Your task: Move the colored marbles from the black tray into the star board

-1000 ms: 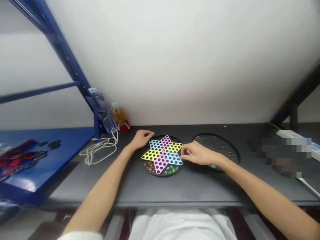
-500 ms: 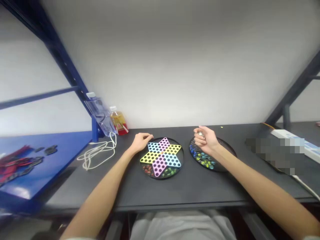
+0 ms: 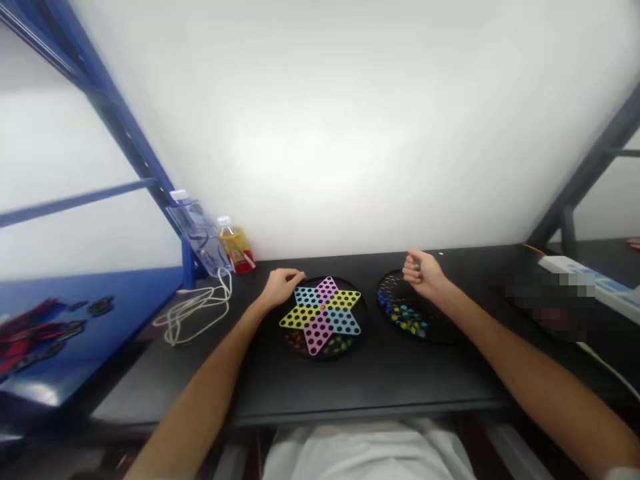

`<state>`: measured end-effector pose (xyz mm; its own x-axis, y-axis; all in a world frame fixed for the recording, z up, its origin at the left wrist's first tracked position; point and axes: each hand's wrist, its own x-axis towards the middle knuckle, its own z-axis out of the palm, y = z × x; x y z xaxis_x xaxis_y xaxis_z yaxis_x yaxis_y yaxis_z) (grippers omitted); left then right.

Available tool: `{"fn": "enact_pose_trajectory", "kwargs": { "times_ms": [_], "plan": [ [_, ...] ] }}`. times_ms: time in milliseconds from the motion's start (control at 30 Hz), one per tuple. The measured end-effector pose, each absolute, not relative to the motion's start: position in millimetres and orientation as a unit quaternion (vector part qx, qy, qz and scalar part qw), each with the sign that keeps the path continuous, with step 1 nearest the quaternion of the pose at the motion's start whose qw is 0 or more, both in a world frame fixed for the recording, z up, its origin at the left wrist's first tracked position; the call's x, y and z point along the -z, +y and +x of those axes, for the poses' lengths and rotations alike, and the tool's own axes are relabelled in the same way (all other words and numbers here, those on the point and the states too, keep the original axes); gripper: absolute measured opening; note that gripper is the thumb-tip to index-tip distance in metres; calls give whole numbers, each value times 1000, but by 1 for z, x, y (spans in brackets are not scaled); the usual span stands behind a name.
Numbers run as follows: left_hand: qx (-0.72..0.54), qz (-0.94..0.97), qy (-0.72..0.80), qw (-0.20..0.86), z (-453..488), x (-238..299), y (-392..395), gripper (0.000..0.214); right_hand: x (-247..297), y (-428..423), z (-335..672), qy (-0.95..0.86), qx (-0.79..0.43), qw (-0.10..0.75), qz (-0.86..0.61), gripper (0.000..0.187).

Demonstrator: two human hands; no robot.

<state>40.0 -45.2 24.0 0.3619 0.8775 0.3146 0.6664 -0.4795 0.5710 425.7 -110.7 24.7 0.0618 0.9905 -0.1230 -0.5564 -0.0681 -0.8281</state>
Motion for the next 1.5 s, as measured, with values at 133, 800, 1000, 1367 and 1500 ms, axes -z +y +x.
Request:
{"fn": "enact_pose_trajectory", "kwargs": {
  "times_ms": [133,800,1000,1367,1500],
  "plan": [
    [-301,814,471,160,40,-23,-43,41,-18,-106,428,-278,-637,602,-393,32],
    [-292,821,467,149,40,-23,-44,41,-2,-115,399,-431,-505,572,-483,44],
    [-296,821,465,148,39,-22,-43,38,-2,-115,396,-441,-490,568,-493,43],
    [-294,826,459,145,37,-19,-40,40,-2,-114,394,-434,-494,565,-499,42],
    [-290,828,459,139,38,-21,-41,39,-2,-114,395,-432,-498,565,-496,43]
  ]
}}
